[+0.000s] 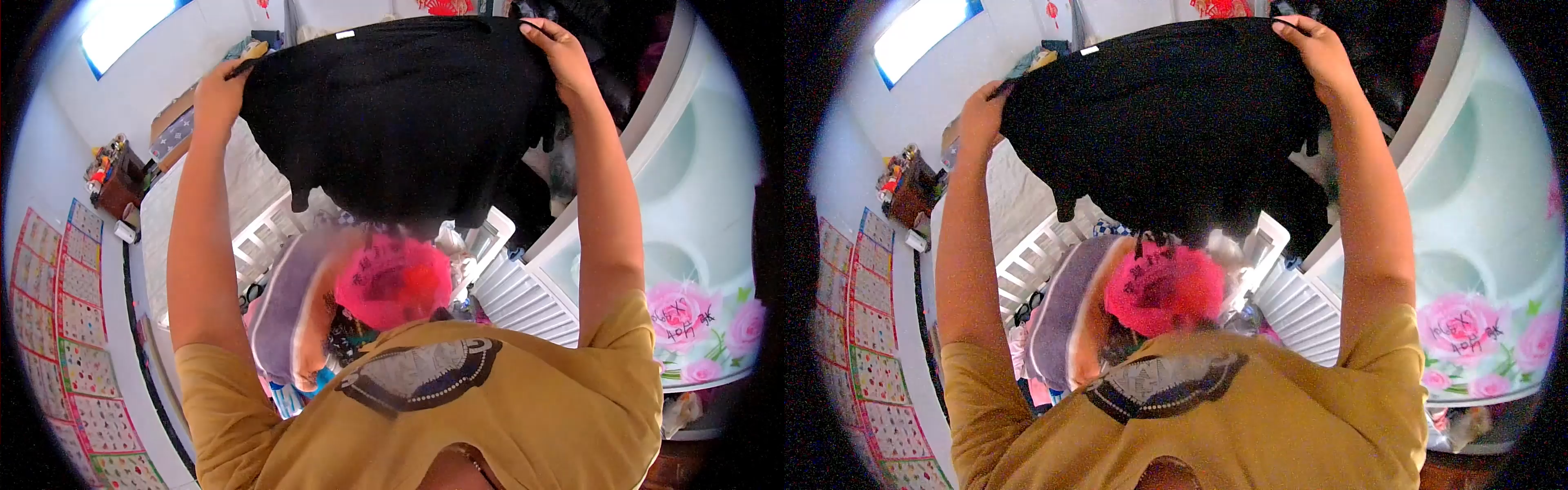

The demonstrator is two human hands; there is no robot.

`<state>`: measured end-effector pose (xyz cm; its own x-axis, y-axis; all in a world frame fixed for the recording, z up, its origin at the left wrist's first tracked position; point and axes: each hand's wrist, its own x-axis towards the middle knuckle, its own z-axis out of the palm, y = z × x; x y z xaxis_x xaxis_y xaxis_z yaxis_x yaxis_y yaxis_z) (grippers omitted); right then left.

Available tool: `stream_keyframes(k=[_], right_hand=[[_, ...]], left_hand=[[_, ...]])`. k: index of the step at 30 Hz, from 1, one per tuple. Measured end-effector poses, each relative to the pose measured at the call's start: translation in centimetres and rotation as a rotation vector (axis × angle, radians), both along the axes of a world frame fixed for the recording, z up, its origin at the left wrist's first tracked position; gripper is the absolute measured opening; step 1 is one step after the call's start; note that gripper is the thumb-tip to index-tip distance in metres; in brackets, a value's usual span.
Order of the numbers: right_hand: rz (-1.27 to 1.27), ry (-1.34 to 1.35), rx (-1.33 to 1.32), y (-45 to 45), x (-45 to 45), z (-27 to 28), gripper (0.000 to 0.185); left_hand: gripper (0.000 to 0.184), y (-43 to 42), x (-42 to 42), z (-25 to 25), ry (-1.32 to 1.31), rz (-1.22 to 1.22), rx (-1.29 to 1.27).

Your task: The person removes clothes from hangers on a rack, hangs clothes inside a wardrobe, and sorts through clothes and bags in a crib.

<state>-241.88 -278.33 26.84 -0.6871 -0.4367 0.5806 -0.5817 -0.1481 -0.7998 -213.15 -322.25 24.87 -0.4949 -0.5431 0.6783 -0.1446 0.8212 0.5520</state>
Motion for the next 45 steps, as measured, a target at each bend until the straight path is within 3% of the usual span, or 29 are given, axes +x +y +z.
stream_keyframes(k=[2,5,6,9,11,12,13,15,16,19,20,22,24,25,26,28,29,30,31,32,33,34,36,37,38,39,41,42,45], right_hand=[[-0.01,0.004,-0.016,-0.9,0.0,-0.5,0.021],[-0.061,0.022,-0.013,-2.8,1.4,-0.8,0.023],[0.014,-0.01,0.009,-3.1,-0.3,-1.3,0.024],[0.048,0.046,-0.013,-8.1,5.7,-1.3,0.017],[0.107,0.004,0.149,-10.8,10.1,-1.2,0.02],[0.267,-0.079,0.133,-12.1,11.9,-1.4,0.02],[0.426,-0.172,0.113,-13.3,13.4,-2.2,0.021],[0.652,-0.074,-0.03,-16.2,14.8,-4.4,0.019],[0.704,0.015,0.019,-16.9,14.2,-5.8,0.017],[0.678,0.007,-0.047,-16.2,15.6,-10.0,0.029],[0.627,0.078,0.02,-15.9,14.9,-12.5,0.033],[0.394,0.113,0.32,-13.9,13.8,-20.4,0.045],[0.208,0.245,0.768,-11.4,13.6,-29.0,0.083],[0.188,0.163,1.055,-9.8,14.4,-31.6,0.1],[0.118,0.232,1.101,-8.3,14.1,-37.5,0.103],[-0.051,0.33,1.22,-5.6,14.4,-45.9,0.102],[0.0,0.207,1.236,-4.7,14.6,-46.7,0.094],[0.049,0.084,1.248,-4.0,14.8,-47.2,0.087],[0.097,-0.039,1.257,-3.3,14.6,-47.8,0.08],[0.105,-0.071,1.18,-2.7,13.8,-49.3,0.071],[0.109,-0.104,1.104,-2.1,12.7,-51.4,0.062],[0.111,-0.137,1.029,-1.5,12.2,-52.6,0.054],[0.024,-0.237,0.899,-1.1,11.9,-50.6,0.046],[-0.021,-0.284,0.833,-1.0,11.8,-49.3,0.042],[-0.024,-0.359,0.787,-0.8,11.5,-48.9,0.04],[-0.027,-0.432,0.739,-0.6,11.1,-48.6,0.038],[-0.036,-0.575,0.639,-0.3,10.4,-47.4,0.034],[-0.07,-0.65,0.595,-0.7,11.7,-43.9,0.034],[-0.017,-0.84,0.41,-0.5,11.3,-43.0,0.037]], left_hand=[[0.026,0.9,0.6,0.7,0.035,-0.175,0.487],[0.028,2.7,1.2,0.7,0.202,-0.281,0.684],[0.032,3.4,1.3,0.6,0.209,-0.345,0.702],[0.036,4.9,0.8,-0.5,0.181,-0.739,0.669],[0.039,8.2,0.0,-1.4,0.155,-0.853,0.611],[0.038,8.7,-0.4,-2.2,0.073,-0.922,0.541],[0.042,11.2,-0.5,-3.0,-0.029,-0.655,0.357],[0.032,13.5,-0.1,-3.5,-0.129,-0.805,0.334],[0.029,13.0,0.0,-4.5,-0.103,-0.719,0.283],[0.048,8.2,2.1,-7.1,-0.136,-0.035,-0.038],[0.05,8.3,4.1,-6.4,-0.08,0.054,-0.045],[0.051,5.6,8.4,-5.7,0.106,0.223,-0.068],[0.054,4.2,11.7,-5.3,0.416,0.207,0.189],[0.058,5.5,13.6,-4.3,0.595,0.107,0.46],[0.061,6.4,15.3,-3.7,0.573,0.237,0.455],[0.066,3.2,19.9,-4.3,0.376,0.43,0.429],[0.067,-0.5,23.0,-5.5,0.203,0.49,0.407],[0.07,-0.3,23.6,-7.6,0.199,0.4,0.553],[0.068,1.0,23.9,-9.8,0.052,0.528,0.436],[0.06,2.4,22.8,-13.5,0.243,0.317,0.491],[0.054,6.1,21.5,-14.9,0.287,0.205,0.759],[0.052,6.5,20.9,-17.8,0.284,0.219,0.823],[0.06,7.2,21.7,-24.5,-0.033,0.278,0.857],[0.055,5.4,22.9,-30.3,-0.197,0.289,0.783],[0.045,6.9,23.0,-32.3,-0.589,0.239,0.29],[0.035,8.6,22.1,-32.9,-0.598,0.232,0.542],[0.04,9.1,23.7,-37.7,-0.977,0.196,0.478],[0.045,9.4,24.1,-40.1,-1.039,0.169,0.542],[0.071,14.2,19.9,-37.1,-1.051,0.128,0.423]])
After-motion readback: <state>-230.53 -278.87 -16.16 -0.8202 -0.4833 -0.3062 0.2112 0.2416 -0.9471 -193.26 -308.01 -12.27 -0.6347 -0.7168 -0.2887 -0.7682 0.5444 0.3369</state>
